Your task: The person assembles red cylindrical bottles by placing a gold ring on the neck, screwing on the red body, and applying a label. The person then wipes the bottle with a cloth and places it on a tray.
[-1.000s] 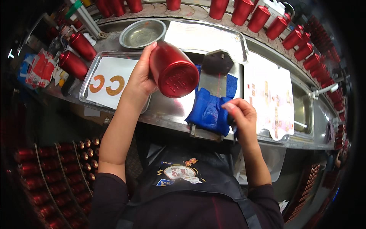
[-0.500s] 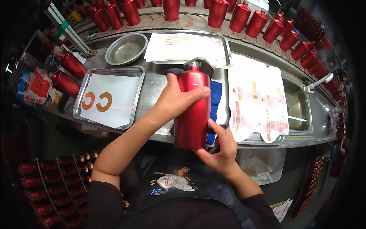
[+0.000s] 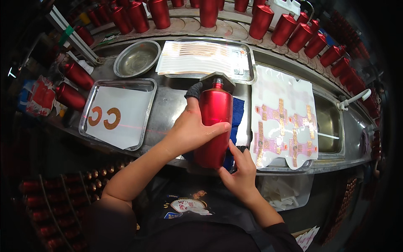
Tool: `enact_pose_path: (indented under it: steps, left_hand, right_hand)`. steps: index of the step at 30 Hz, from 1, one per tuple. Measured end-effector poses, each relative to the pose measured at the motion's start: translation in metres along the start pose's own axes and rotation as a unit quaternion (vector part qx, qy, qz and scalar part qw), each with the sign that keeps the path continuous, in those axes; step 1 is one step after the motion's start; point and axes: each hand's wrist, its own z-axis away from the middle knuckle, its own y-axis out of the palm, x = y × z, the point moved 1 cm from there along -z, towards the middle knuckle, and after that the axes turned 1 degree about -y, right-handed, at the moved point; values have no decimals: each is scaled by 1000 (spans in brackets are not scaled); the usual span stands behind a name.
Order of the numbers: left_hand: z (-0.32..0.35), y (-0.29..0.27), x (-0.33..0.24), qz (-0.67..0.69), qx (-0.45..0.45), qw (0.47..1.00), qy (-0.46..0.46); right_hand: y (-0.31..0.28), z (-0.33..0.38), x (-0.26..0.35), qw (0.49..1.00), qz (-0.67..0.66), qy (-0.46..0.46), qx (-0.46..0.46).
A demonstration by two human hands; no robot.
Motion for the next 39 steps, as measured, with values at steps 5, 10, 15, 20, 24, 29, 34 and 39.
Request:
enact_pose_path:
  steps: [5, 10, 15, 20, 24, 29, 34, 39]
  left_hand:
    - [5, 4, 19, 100, 28, 995, 6]
    - [-10, -27, 46, 144, 49, 987, -49]
    - [-93, -120, 85, 44, -307, 949, 60]
    - [-185, -139, 121, -162, -277, 947, -34]
    - [-213, -137, 128, -140, -280, 945, -98]
    - [-212, -143, 127, -189, -297, 932, -84]
    - [-196, -131, 99, -350, -311, 884, -3]
    - [-169, -97, 12, -207, -193, 951, 125]
  right_hand:
    - [-11, -7, 0, 999, -9, -22, 36]
    - [-45, -16, -7, 987, -111, 72, 88]
    - [-55, -27, -23, 964, -193, 180, -19]
    - [-45, -37, -19, 965, -200, 166, -20]
    - [-43, -45, -11, 967, -189, 172, -13]
    - [-43, -50, -18, 965, -173, 198, -11]
    - [-58, -59, -27, 980, -134, 143, -34]
    - [-77, -131, -18, 984, -139, 68, -83]
